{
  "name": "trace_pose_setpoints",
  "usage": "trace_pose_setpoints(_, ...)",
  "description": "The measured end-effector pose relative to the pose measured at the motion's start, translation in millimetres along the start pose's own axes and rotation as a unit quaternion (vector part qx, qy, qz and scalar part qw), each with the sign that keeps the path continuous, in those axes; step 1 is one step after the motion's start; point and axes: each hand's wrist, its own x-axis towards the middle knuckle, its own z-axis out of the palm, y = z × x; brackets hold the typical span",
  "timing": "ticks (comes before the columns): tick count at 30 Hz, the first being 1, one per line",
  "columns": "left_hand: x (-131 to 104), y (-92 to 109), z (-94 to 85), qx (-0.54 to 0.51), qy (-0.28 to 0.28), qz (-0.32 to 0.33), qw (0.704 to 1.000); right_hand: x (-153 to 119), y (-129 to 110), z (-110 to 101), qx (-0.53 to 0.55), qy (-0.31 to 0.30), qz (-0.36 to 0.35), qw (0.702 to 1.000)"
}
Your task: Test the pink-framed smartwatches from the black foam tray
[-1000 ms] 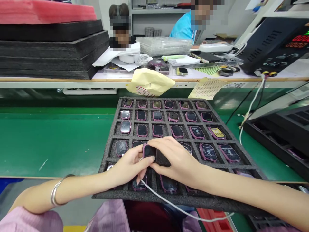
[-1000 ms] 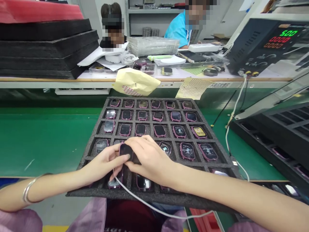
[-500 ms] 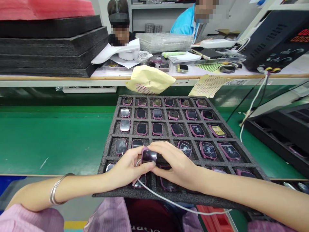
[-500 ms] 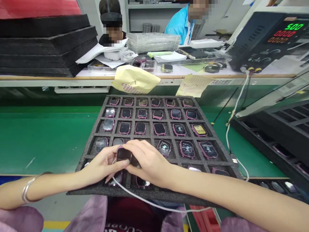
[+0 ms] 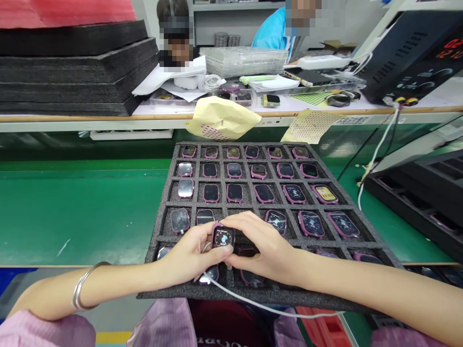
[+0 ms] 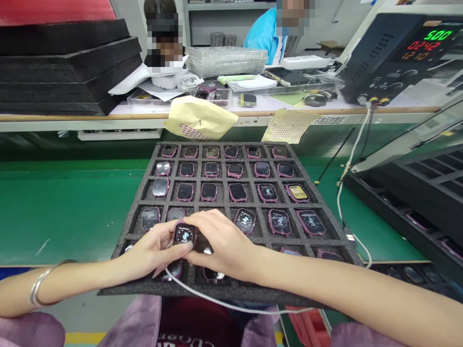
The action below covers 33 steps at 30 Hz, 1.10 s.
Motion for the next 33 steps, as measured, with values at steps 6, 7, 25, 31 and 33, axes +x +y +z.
trace_pose_setpoints(6,0.2,-0.5,0.1,-0.001,0.002,-0.006,1.0,-1.3,1.1,0.7,0.002,0.0,0.0,1.0)
trace_pose_setpoints(7,0.0,-0.2,0.1,0.0,0.004,-0.006,1.0,-1.4,1.3,0.7,0.002,-0.001,0.0,1.0)
trace_pose_setpoints(25,-1.7,0.0,0.0,0.042,0.008,-0.004,0.999,-1.7,0.3,-0.1,-0.004,0.0,-0.005,1.0)
trace_pose_setpoints(31,-1.6,-1.7,0.4,0.051,0.005,-0.001,0.999,-3.2,0.3,1.3,-0.014,-0.002,-0.006,1.0)
trace_pose_setpoints(33,-1.2,-2.2,1.1,0.058,0.008,0.005,0.998,-2.0,-0.8,0.5,-0.021,0.0,-0.01,1.0)
